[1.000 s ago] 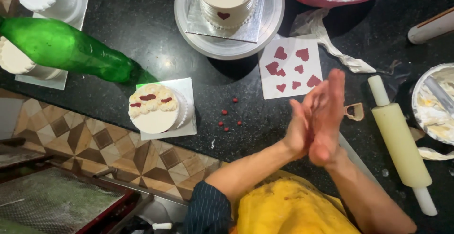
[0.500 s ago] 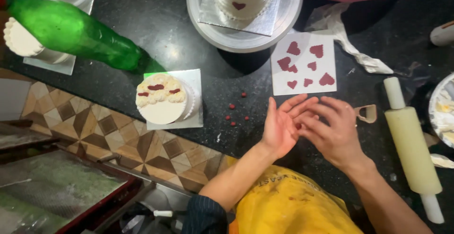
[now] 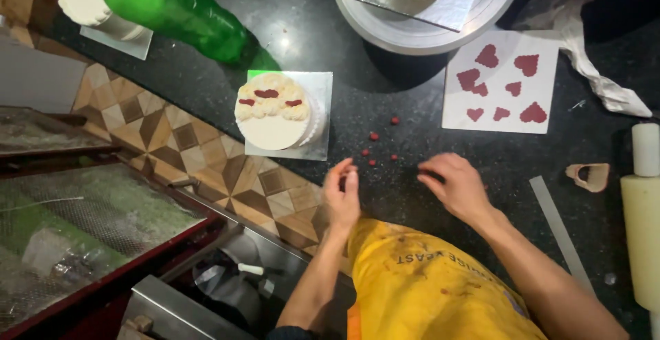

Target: The person rolls out red fondant on the counter with a rolling pin, tears off small pieces, and rolls each piece between their palms into balls, placing the finished balls on the counter next to decorated cream cakes.

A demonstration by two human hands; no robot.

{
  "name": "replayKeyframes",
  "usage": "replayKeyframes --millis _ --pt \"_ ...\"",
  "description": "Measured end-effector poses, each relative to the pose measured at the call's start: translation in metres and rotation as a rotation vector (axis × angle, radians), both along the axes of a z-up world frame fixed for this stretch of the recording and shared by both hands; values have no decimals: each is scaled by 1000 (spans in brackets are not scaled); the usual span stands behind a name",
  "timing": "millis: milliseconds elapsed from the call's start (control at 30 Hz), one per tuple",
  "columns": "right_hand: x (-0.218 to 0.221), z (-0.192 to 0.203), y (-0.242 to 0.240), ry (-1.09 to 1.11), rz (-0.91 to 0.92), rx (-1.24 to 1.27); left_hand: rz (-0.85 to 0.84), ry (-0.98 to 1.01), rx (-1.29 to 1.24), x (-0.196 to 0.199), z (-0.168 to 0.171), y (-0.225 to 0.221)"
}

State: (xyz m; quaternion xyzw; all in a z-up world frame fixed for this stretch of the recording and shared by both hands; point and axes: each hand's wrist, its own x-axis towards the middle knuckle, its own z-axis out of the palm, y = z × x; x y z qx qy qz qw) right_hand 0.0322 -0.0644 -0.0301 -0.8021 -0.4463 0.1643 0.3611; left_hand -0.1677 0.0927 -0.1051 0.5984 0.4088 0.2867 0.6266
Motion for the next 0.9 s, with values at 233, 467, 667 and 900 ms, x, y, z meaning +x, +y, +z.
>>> replayKeyframes --millis 233,467,667,900 --pt "-4 -26 47 -30 103 -66 -76 230 682 4 10 23" --pt "-3 -31 57 -112 209 -179 -33 316 869 11 1 19" --pt "13 -30 57 -75 252 -184 -24 306 852 10 1 21" --pt "21 -14 56 -39 170 -225 -26 311 847 10 -1 21"
